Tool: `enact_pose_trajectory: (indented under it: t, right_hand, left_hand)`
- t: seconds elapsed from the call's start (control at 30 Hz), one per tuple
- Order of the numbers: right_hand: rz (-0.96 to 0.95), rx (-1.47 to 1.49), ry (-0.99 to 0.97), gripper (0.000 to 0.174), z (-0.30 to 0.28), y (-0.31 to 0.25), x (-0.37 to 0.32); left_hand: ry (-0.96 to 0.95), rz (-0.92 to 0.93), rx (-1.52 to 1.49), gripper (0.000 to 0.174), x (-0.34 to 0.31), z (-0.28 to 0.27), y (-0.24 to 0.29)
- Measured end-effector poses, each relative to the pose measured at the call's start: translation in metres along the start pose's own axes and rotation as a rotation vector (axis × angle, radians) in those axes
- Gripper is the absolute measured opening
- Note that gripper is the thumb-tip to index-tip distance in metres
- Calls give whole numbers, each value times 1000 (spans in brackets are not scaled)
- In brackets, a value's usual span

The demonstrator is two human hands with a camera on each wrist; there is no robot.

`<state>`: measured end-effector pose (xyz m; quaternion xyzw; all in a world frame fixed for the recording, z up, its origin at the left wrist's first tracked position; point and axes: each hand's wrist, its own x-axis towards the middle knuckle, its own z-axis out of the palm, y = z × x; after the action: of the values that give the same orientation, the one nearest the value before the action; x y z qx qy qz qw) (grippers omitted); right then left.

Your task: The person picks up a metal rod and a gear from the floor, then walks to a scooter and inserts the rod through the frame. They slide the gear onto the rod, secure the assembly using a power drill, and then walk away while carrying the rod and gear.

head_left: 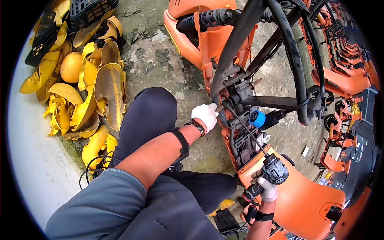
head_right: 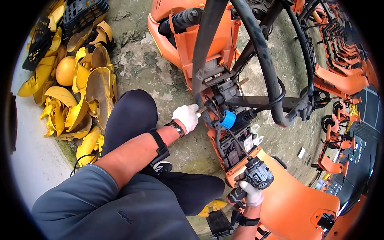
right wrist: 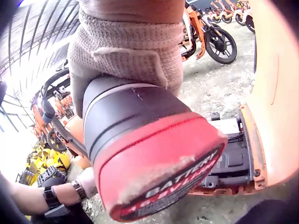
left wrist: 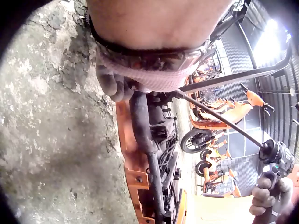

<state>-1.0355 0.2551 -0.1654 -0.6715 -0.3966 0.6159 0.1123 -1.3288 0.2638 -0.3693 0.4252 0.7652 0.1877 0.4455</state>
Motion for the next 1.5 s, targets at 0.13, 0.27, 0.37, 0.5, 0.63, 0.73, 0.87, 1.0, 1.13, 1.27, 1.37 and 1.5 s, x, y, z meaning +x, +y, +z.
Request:
enact_pose_trajectory:
  t: [0.13,0.27,0.37,0.5,0.63,0.73,0.87,1.0,1.13,1.27,1.37,1.5]
  right_hand:
    - [-16,7,25,37,3,1,0]
    - [-8,1,23,39,0,2,-1]
    - [-15,-7,30,40,2,-1,-2]
    - [-9,2,22,39,2,0,-2]
    - [-25,-18,36,39,3,0,-3]
    - [-41,-23,40,39,2,2,-2]
    - [-49,-33,48,38,3,0,-4]
    - [-61,6,52,39,5,2,-7]
    - [-60,2,60,42,4,4,-9]
    - [-56,19,57,46,4,4,-12]
    - [-52,33,51,48,-1,8,-14]
    - [-48,80,71,47,1,7,-21]
  left_hand:
    - [12,8,-5,16,2,2,-2]
    - [25,13,-19,16,2,5,-3]
    - [10,5,-14,16,2,3,-2]
    - [14,2,-18,17,2,3,-2]
    - [1,-16,-21,17,2,2,-1]
    - [5,-6,-8,18,1,2,-1]
    - [8,-8,-19,19,0,0,0]
    - [9,-5,-26,19,1,2,-1]
    - [-6,-18,-28,19,2,1,-1]
    - [0,-18,-32,19,2,2,-2]
    - [1,-26,-34,20,2,2,-2]
    - [-7,-36,-44,21,2,1,-1]
